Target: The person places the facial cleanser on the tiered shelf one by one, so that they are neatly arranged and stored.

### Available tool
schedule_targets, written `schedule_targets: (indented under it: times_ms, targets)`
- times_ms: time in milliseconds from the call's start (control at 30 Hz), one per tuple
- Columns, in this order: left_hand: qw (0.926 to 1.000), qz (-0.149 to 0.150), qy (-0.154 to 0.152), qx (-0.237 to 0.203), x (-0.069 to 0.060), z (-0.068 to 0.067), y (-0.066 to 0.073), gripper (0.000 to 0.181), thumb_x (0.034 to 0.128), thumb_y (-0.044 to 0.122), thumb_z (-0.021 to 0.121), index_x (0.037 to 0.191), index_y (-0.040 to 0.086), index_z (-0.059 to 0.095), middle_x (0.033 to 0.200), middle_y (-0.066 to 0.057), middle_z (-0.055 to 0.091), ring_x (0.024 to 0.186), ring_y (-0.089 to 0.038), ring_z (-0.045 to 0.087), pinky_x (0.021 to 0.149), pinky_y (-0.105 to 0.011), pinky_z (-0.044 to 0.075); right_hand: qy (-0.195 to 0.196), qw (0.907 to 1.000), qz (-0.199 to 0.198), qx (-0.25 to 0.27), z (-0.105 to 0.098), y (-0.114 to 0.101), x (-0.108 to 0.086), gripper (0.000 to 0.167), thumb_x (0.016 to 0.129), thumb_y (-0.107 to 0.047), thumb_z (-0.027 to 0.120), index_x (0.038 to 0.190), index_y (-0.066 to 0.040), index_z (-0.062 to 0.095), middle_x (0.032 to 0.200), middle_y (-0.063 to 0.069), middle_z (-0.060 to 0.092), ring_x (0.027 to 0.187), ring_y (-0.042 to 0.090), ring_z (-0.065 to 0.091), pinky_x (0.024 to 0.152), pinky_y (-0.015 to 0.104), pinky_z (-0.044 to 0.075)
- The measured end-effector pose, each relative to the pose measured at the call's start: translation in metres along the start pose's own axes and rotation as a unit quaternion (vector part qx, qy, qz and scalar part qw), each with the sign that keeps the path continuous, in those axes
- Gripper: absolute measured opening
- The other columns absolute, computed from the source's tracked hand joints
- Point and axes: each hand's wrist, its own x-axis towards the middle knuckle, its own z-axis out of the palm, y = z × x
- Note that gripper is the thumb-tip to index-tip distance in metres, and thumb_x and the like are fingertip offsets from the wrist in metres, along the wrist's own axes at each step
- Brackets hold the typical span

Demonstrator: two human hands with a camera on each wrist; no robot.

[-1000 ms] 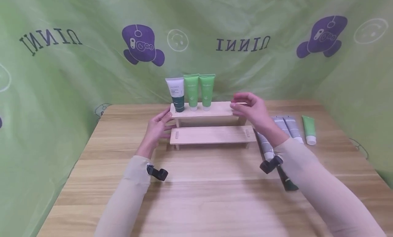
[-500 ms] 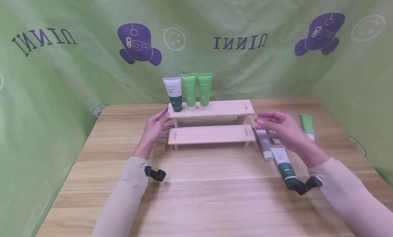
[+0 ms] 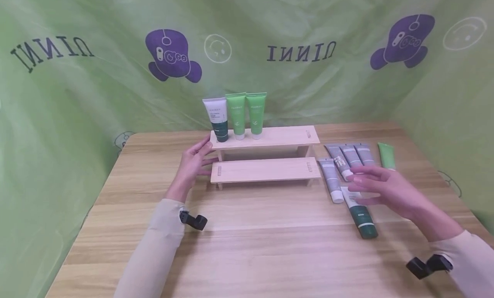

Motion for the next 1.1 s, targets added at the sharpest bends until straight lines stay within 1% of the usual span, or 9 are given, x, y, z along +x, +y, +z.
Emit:
schedule_targets:
  times_ms: [167,267,400,533,633,733,867,967,1100]
  targets:
    - [1.0,0.002,0.0,-0.001,0.0,0.0,0.0,0.052,0.102,0.043,0.058,0.152,0.032,0.046,0.15,-0.015,0.049,0.117,-0.038,0.063,0.087,-0.058,0.057,-0.019,0.9996,0.009,0.02,-0.013,0.017,-0.016,0.033,0.105,-0.006,0.052,0.137,-0.013,0.054,0.123,-0.002,0.069,0.108,0.021,0.069,0.086,0.047,0.059]
    - [1.0,0.001,0.001,0.001,-0.001,0.0,0.0,0.052,0.1021,0.043,0.058,0.151,0.032,0.046,0.149,-0.015,0.05,0.117,-0.038,0.063,0.087,-0.058,0.057,-0.059,0.9975,0.014,0.037,-0.022,0.028,-0.024,0.037,0.105,-0.003,0.049,0.135,-0.023,0.057,0.125,0.0,0.068,0.11,0.022,0.067,0.089,0.047,0.058]
    - [1.0,0.001,0.005,-0.001,-0.001,0.0,0.001,0.051,0.1025,0.042,0.057,0.151,0.032,0.046,0.149,-0.015,0.05,0.117,-0.038,0.064,0.087,-0.058,0.057,-0.095,0.9938,0.027,0.052,-0.03,0.042,-0.031,0.041,0.106,-0.002,0.045,0.136,-0.027,0.057,0.126,-0.001,0.066,0.112,0.02,0.066,0.091,0.048,0.057]
    - [1.0,0.002,0.004,-0.001,-0.001,0.0,0.001,0.051,0.1026,0.041,0.057,0.151,0.032,0.047,0.148,-0.016,0.052,0.116,-0.038,0.064,0.087,-0.058,0.057,-0.086,0.9942,0.039,0.051,-0.035,0.052,-0.037,0.039,0.106,-0.003,0.046,0.133,-0.028,0.058,0.123,-0.004,0.068,0.109,0.019,0.067,0.089,0.048,0.057]
    - [1.0,0.001,0.005,0.001,-0.001,0.0,0.001,0.05,0.1026,0.041,0.057,0.151,0.032,0.047,0.145,-0.017,0.054,0.116,-0.038,0.064,0.087,-0.057,0.057,-0.073,0.9952,0.05,0.042,-0.034,0.055,-0.041,0.036,0.105,-0.004,0.049,0.133,-0.024,0.058,0.12,-0.004,0.069,0.107,0.021,0.068,0.088,0.049,0.058]
    - [1.0,0.001,0.004,0.0,0.0,0.0,0.001,0.051,0.1026,0.041,0.057,0.151,0.032,0.047,0.147,-0.016,0.052,0.116,-0.038,0.064,0.087,-0.057,0.057,-0.052,0.9965,0.064,0.015,-0.029,0.055,-0.042,0.035,0.103,-0.006,0.054,0.138,-0.008,0.054,0.116,0.001,0.07,0.102,0.024,0.069,0.085,0.049,0.058]
    - [1.0,0.006,0.001,0.0,0.0,0.0,0.0,0.052,0.1025,0.042,0.057,0.152,0.031,0.046,0.148,-0.016,0.051,0.117,-0.038,0.063,0.087,-0.056,0.057,-0.011,0.9951,0.09,-0.039,-0.016,0.051,-0.043,0.056,0.1,-0.011,0.062,0.144,0.013,0.037,0.115,0.012,0.068,0.096,0.026,0.071,0.081,0.047,0.06]
    - [0.9999,0.011,0.001,-0.001,0.0,0.0,-0.001,0.051,0.1024,0.042,0.058,0.151,0.031,0.046,0.146,-0.016,0.053,0.117,-0.038,0.063,0.087,-0.057,0.057,0.009,0.9917,0.1,-0.08,-0.008,0.049,-0.042,0.068,0.098,-0.015,0.067,0.145,0.018,0.031,0.117,0.02,0.065,0.092,0.026,0.071,0.077,0.045,0.062]
    - [0.9999,0.013,0.001,-0.002,-0.001,0.001,-0.001,0.051,0.1026,0.042,0.057,0.151,0.031,0.046,0.145,-0.017,0.053,0.116,-0.038,0.064,0.086,-0.057,0.057,0.025,0.9874,0.103,-0.117,-0.002,0.047,-0.04,0.069,0.096,-0.016,0.07,0.143,0.019,0.033,0.119,0.026,0.062,0.088,0.026,0.071,0.072,0.042,0.063]
